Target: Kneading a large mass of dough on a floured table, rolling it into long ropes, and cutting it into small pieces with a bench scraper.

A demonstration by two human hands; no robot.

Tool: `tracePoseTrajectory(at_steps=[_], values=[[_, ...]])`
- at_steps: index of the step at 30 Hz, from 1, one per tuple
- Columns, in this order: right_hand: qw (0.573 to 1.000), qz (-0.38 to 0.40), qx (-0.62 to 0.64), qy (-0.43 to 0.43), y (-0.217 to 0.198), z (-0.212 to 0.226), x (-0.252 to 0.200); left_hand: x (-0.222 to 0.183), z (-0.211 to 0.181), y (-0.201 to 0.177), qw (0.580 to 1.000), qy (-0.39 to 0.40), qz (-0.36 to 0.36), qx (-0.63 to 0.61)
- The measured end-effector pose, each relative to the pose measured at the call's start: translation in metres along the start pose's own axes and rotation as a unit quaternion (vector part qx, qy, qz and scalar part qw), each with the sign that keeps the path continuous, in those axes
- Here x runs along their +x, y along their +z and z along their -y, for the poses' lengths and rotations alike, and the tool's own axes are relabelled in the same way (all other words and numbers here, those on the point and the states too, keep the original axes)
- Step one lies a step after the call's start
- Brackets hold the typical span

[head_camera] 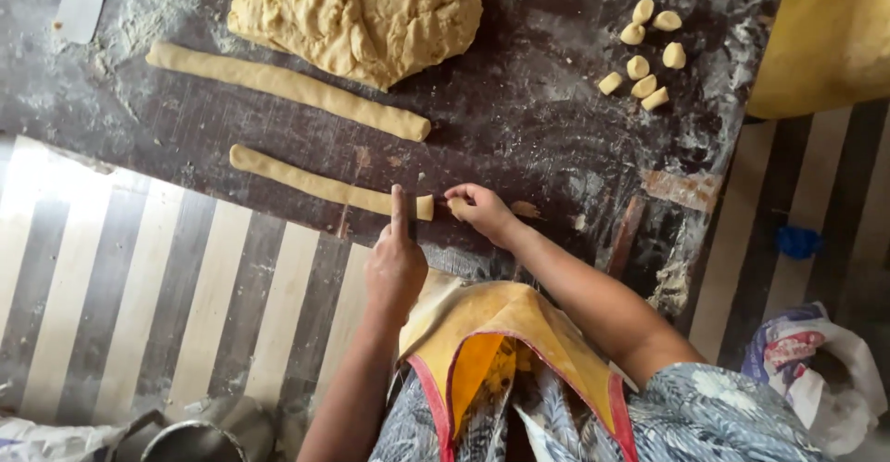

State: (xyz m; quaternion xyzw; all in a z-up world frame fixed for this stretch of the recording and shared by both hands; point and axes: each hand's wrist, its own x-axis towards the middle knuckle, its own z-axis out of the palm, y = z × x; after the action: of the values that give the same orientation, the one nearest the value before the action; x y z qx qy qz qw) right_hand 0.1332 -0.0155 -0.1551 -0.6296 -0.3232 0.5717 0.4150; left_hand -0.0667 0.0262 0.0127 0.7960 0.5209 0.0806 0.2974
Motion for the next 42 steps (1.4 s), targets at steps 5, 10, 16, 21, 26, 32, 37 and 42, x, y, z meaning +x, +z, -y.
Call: tracePoseTrajectory(at_steps=[5,10,16,21,26,32,37,42], values=[[0.988,-0.054,-0.143,-0.026,0.026,0.045,0.006,0.02,0.0,0.004,0.999,-0.002,0.026,0.029],[0.861,0.007,-0.497,-0.111,0.039,0.066,-0.005,0.027,0.006,0.031,0.998,0.001,0.059,0.011],[0.884,-0.014,-0.398,-0.245,0.006,0.041,0.004,0.01,0.016,0.009,0.999,0.026,-0.006,-0.031],[0.992,0.104,0.056,0.043,-0.007,0.037,-0.009,0.003,0.014,-0.014,0.999,-0.037,0.021,0.001],[0.946,-0.035,-0.276,-0.163,0.035,0.065,0.005,0.023,0.016,-0.006,0.999,-0.028,0.019,0.022],[0.838,0.019,-0.534,-0.109,0.062,0.074,0.01,0.038,0.025,0.019,0.999,-0.018,0.036,0.014],[0.923,-0.114,-0.356,-0.097,0.029,0.045,-0.007,0.035,0.035,0.018,0.999,-0.021,-0.022,-0.032],[0.942,-0.101,0.296,0.125,-0.078,-0.018,-0.051,0.035,0.029,0.005,1.0,-0.006,-0.019,0.0]])
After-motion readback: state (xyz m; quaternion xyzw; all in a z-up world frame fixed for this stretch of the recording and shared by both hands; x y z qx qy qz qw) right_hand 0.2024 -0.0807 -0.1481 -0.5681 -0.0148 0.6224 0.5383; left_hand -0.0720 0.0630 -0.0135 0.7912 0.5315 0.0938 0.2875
